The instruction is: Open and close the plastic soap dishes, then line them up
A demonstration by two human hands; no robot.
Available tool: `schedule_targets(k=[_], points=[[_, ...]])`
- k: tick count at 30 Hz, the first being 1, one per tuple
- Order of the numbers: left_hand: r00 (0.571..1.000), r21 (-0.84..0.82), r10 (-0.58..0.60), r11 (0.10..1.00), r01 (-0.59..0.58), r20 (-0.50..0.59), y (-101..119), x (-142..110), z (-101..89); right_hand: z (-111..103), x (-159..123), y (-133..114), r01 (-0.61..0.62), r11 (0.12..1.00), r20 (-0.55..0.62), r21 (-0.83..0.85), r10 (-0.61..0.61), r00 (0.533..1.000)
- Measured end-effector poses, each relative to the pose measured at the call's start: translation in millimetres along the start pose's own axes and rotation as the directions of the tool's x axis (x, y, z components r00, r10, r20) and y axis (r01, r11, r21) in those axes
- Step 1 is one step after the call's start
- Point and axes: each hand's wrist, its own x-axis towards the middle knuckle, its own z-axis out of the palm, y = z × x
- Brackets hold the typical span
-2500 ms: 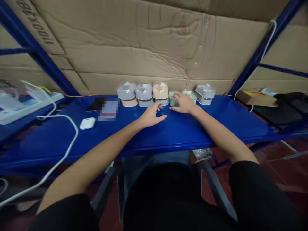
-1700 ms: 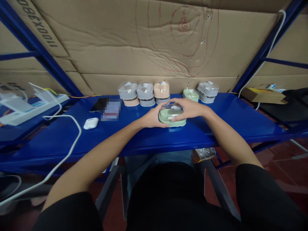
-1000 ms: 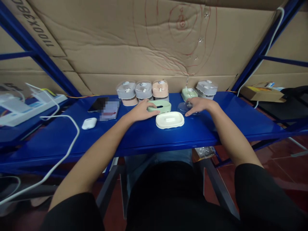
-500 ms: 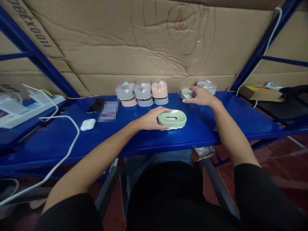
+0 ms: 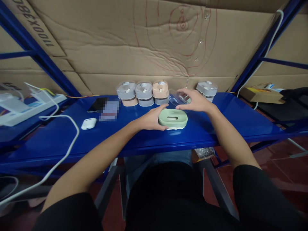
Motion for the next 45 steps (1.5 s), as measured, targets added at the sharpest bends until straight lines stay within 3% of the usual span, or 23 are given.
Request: schedule_targets(k=[6,12,16,20,32,41,45], points=[[0.998,-0.047,0.061,0.997,-0.062,-0.012,-11,2,-3.0,4,2,1,0.02,0.999,0.027,-0.051,-0.019,0.999],[1.0,-0.088,-0.002,0.996,0.002,-0.001,-12,5,1.2,4,1,-3,0.083,0.995,0.141,-0.051,-0.075,0.987],[0.998,-0.185,0.016,0.982,-0.028,-0.063,-11,6,4.6,5,-2,-9,0.12,0.991,0.22,-0.064,-0.104,0.97],[0.99,-0.274,-0.08,0.961,0.044,-0.12,-12,7,10.9,13,-6,-16,0.095,0.991,0.267,-0.097,-0.066,0.961],[0.986,-0.313,-0.096,0.949,0.049,-0.138,-11,9,16.3,27,-3,-18,0.111,0.99,0.284,-0.084,-0.083,0.955],[0.98,-0.304,-0.147,0.947,0.099,-0.138,-15,9,17.8,37,0,-3,0.1,0.995,0.309,0.007,-0.097,0.946],[0.985,-0.264,-0.115,0.961,0.078,-0.125,-12,8,16.0,44,1,0,0.117,0.993,0.32,0.029,-0.12,0.94]])
